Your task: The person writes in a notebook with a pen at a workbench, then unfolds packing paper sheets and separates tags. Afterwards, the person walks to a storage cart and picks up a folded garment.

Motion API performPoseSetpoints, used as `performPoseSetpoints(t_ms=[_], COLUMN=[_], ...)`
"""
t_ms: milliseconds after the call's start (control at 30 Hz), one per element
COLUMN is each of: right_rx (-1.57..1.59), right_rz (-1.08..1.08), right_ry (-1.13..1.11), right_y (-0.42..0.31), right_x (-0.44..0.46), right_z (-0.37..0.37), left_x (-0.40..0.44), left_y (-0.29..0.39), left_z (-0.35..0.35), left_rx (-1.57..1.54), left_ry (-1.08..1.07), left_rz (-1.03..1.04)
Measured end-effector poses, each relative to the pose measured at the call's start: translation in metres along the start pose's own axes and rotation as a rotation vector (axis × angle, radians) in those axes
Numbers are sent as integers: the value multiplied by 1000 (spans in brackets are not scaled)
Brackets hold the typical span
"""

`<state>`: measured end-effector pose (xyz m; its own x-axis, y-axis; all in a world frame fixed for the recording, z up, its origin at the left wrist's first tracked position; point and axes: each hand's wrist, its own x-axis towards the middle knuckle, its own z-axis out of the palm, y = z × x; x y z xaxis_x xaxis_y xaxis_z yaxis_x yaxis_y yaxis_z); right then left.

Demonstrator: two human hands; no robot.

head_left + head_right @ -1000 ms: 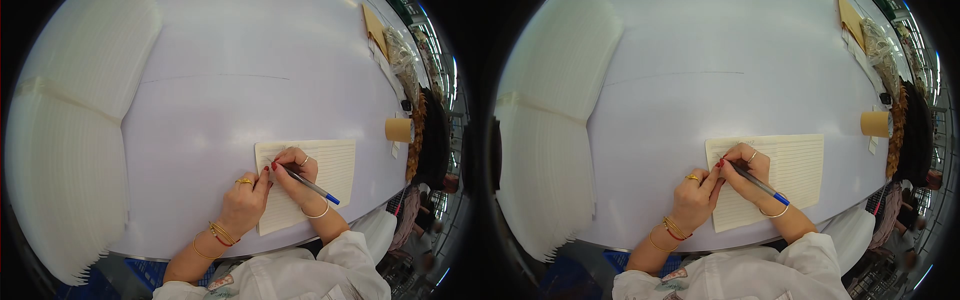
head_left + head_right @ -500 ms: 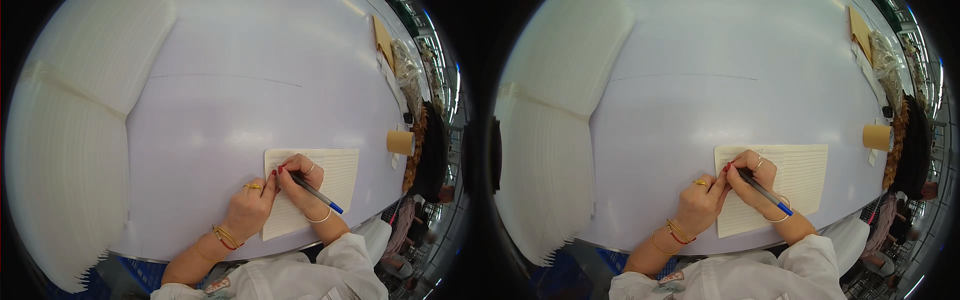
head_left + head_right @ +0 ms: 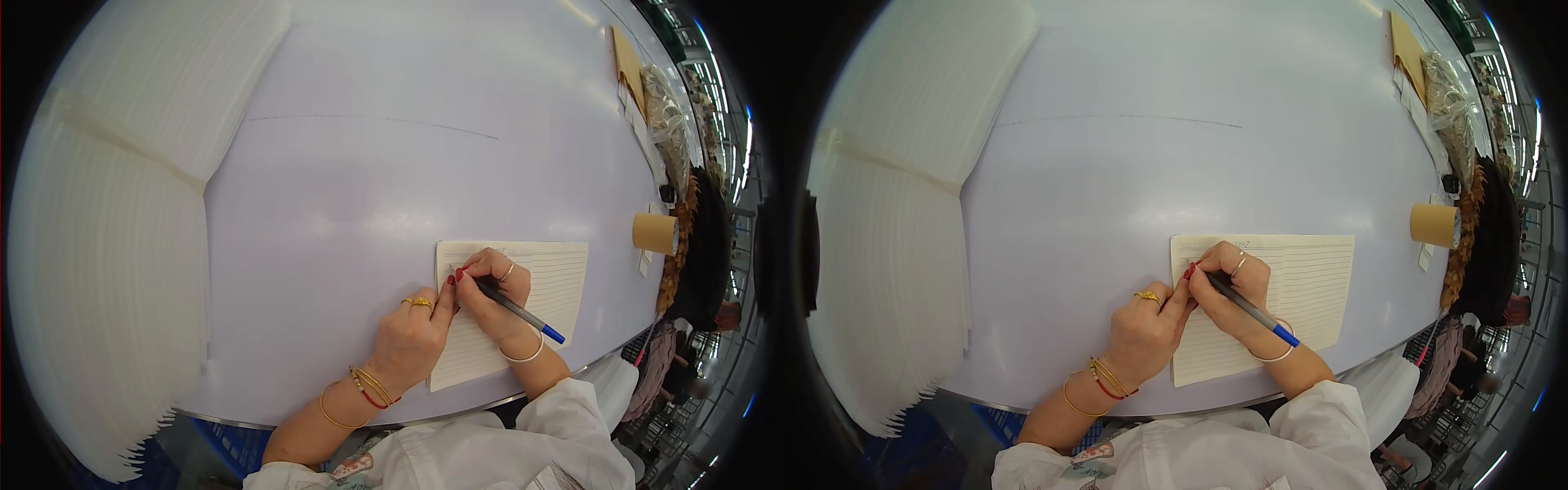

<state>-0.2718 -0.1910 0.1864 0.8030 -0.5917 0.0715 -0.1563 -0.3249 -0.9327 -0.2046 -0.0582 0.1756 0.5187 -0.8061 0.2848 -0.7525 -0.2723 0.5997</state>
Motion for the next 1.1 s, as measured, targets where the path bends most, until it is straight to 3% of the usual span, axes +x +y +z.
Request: performPoseSetpoints(t_ms=[233, 533, 700, 1100], right_rx=[144, 155, 110, 245], right_rz=[85, 55, 56, 120], right_ry=[-51, 114, 10, 25], right_y=[1, -2, 0, -1], right_x=[2, -1, 0, 0], right_z=[-3, -3, -6, -6], left_x=[0, -1, -1, 0], left_y=[-1, -1, 0, 1], left_z=[-2, -1, -2, 2], left_rx=[-1, 12, 35, 3], left_ry=[-21, -17, -31, 56], left_rz=[34, 35, 40, 67])
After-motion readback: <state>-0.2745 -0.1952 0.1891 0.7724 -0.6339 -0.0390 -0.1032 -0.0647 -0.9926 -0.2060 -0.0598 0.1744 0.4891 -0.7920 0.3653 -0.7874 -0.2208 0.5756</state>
